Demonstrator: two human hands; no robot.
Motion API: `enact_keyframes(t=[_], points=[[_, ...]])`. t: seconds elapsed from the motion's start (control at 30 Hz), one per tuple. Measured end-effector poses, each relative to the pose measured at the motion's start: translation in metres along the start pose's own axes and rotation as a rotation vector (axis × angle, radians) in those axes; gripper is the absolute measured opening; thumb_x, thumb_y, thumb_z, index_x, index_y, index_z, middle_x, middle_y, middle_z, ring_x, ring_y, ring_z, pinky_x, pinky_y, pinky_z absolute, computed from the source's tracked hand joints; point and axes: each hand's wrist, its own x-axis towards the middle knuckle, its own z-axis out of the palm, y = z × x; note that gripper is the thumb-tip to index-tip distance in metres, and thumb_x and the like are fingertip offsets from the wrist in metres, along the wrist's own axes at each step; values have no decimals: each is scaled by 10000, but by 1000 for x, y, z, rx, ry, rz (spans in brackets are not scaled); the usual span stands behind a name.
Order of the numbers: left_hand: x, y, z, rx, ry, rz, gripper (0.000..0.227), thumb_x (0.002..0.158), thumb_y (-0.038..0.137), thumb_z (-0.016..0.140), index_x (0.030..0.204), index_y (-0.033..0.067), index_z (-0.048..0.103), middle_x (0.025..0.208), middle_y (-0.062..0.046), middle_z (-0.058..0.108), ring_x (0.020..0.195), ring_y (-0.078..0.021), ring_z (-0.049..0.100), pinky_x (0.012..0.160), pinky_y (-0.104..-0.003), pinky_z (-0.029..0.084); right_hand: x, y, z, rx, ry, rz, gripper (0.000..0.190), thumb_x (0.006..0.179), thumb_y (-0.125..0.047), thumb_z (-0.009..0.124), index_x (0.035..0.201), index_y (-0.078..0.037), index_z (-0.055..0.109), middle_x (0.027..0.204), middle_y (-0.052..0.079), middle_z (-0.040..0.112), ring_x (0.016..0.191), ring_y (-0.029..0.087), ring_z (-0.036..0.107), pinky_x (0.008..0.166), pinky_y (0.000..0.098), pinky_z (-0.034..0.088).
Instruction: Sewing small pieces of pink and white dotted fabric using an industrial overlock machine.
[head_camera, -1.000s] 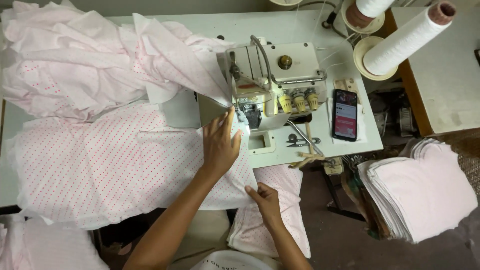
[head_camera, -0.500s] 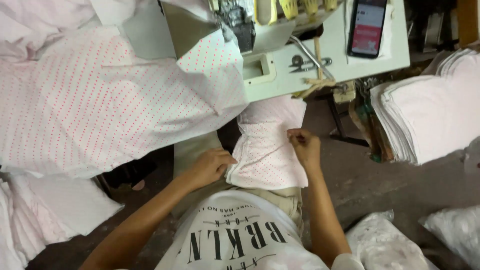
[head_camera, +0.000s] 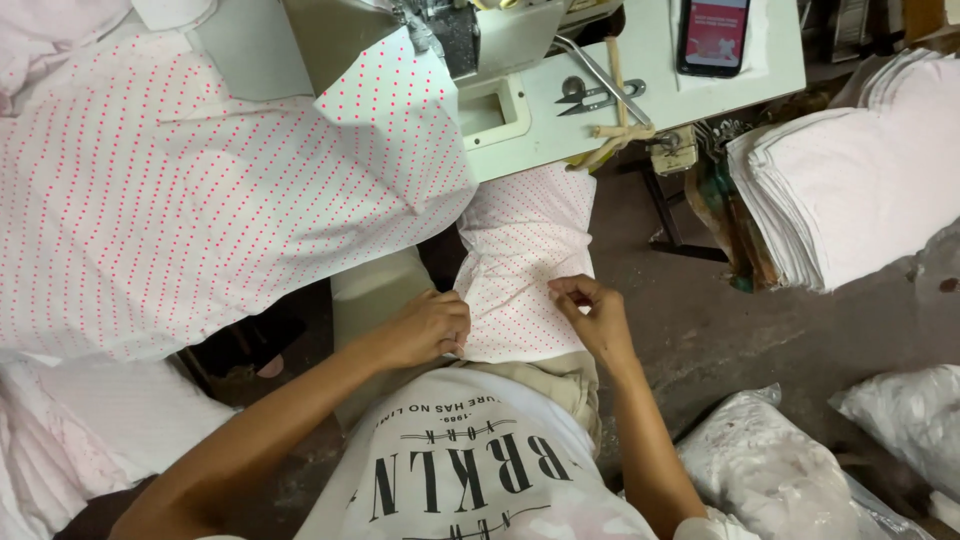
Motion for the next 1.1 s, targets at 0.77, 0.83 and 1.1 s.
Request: enact_keyframes(t=[0.77,0.83,1.1], points=[[106,102,-111,-581,1031,47,172,914,-3,748,1057,88,777,942,-86,752,913,-196,723,875,-351,590,-37,-83,-138,-28,328,-372,272,794,119,730,1033,-2,780,973,200,765,1058,334,720,957,425,541],[64,99,-94,-567,1125,-29,151,930,-28,716,1057,37,765,963,-132,771,936,-223,728,898,-395,581,-48,-102,-132,-92,207,-385,305,704,120,727,979,8,794,907,219,775,1038,381,726,919,460,552],[-48,195,-170,-126,1172,-480,134,961,112,687,1033,53,783,906,-37,765,773,-109,640,728,-245,490,-61,-130,-26,551,-898,-434,128,909,-145,803,951,-26,785,833,105,780,578,85,597,480,201,385]])
